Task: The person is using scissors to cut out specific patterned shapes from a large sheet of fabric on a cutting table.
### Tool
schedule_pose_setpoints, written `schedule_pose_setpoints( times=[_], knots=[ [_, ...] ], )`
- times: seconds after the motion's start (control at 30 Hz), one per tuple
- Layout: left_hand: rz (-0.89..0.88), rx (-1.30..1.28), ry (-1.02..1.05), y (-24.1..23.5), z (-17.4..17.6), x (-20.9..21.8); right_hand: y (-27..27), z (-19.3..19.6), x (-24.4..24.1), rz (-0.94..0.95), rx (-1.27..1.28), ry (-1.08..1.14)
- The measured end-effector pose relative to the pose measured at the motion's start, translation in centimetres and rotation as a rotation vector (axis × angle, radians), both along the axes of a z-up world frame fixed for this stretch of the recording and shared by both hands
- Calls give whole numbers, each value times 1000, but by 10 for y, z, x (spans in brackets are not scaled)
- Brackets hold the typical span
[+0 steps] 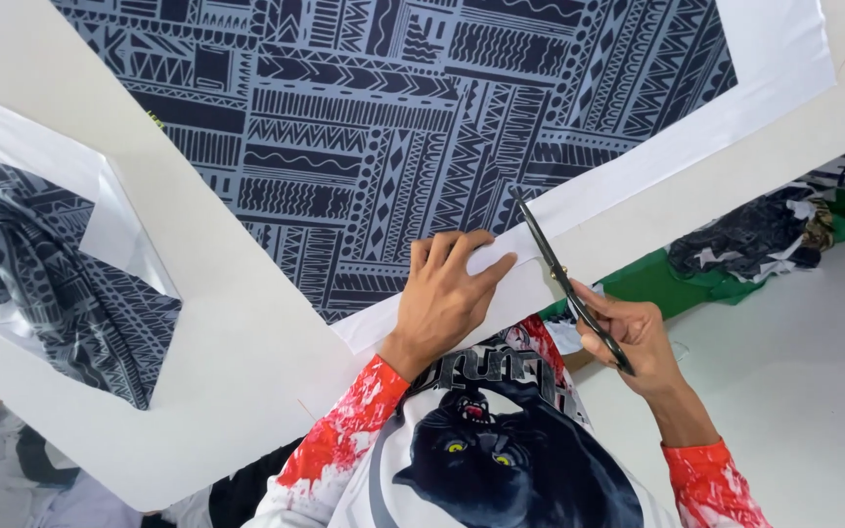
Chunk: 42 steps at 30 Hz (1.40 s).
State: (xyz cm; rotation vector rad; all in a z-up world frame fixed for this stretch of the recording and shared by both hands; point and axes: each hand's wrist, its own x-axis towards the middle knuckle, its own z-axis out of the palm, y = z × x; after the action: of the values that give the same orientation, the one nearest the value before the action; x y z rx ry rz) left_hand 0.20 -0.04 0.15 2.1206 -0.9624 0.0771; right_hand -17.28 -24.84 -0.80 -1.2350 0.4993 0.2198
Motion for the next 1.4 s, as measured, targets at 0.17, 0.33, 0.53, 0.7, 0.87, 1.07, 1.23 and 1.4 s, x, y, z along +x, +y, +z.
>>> schedule_pose_setpoints(
  times=[0.17,0.33,0.53,0.7,0.87,1.07,1.23,1.4],
  knots=[
    [7,5,-1,2,-1,1,5,13,13,25,-46,38],
    [-9,24,28,3,-3,1,-3,11,7,37,-110,79],
    [-25,40,37,5,-4,1,10,14,35,-14,-18,23],
    [-38,47,59,7,-4,3,18,20,49,30,-86,19],
    [-22,26,50,9,-5,4,24,28,58,38,-89,25],
    [-28,11,54,11,-4,4,29,25,72,8,-12,-12],
    [-12,16,47,13,-2,6,24,33,63,14,12,1],
    [-52,186,92,13,17,5,14,60,46,70,-10,170]
  ],
)
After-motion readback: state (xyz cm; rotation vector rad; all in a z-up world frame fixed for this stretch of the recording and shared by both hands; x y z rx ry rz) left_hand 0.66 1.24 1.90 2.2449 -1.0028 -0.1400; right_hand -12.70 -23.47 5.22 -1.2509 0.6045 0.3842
